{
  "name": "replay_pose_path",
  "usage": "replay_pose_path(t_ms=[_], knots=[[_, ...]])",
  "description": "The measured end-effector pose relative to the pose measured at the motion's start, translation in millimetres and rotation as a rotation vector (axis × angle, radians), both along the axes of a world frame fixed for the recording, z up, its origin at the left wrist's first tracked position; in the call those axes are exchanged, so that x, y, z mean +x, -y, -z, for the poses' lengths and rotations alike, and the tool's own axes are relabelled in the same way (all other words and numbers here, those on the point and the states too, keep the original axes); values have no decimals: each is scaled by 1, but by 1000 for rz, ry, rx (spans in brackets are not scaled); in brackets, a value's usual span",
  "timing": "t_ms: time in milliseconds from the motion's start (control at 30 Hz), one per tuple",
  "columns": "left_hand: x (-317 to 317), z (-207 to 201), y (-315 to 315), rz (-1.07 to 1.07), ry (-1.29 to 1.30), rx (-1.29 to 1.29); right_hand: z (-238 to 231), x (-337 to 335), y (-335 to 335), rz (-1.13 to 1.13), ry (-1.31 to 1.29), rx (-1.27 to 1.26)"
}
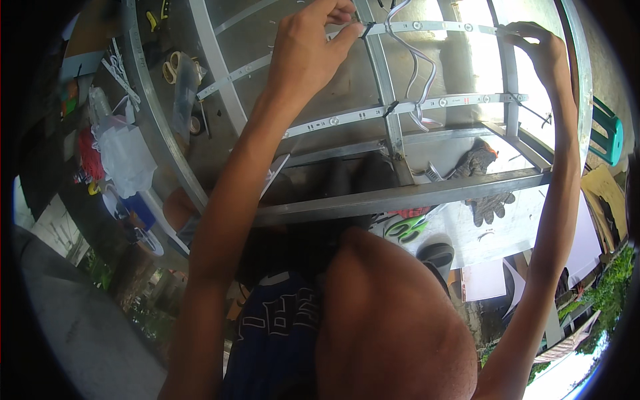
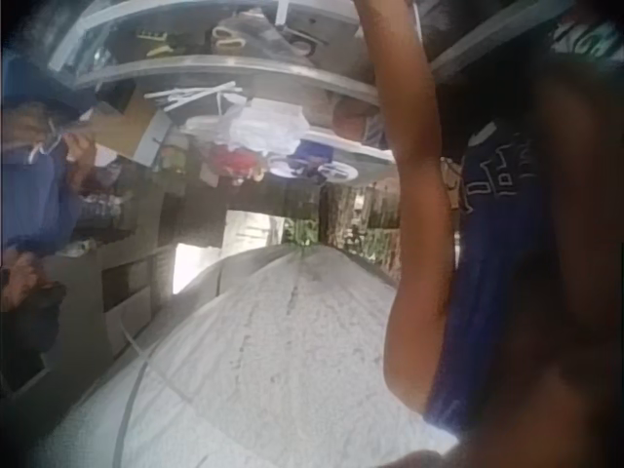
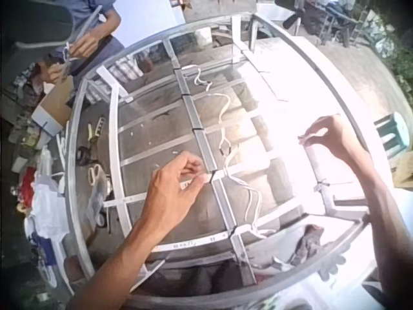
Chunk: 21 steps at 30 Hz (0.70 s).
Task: Assembling and wiring LED strips inside a metal frame for a light fixture.
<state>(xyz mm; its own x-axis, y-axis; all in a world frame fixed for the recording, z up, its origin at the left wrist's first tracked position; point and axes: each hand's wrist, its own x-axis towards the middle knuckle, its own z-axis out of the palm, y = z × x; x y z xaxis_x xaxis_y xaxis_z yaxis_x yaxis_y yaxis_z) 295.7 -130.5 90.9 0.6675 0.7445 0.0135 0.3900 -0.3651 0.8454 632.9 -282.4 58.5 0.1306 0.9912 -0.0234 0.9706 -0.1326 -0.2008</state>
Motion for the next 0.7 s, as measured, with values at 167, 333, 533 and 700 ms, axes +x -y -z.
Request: replay_pose_path(t_ms=[167, 333, 533, 700], knots=[[-45, -18, -13, -28, 24, 39, -12, -26, -6, 153, -145, 79], [-110, -67, -34, -227, 132, 72, -19, -38, -4, 311, -206, -6], [-205, -80, -65, -523, -46, 181, -17, -33, -8, 306, -158, -37], [-250, -57, -75, -711, -77, 259, -10, -37, -12, 296, -152, -64]])
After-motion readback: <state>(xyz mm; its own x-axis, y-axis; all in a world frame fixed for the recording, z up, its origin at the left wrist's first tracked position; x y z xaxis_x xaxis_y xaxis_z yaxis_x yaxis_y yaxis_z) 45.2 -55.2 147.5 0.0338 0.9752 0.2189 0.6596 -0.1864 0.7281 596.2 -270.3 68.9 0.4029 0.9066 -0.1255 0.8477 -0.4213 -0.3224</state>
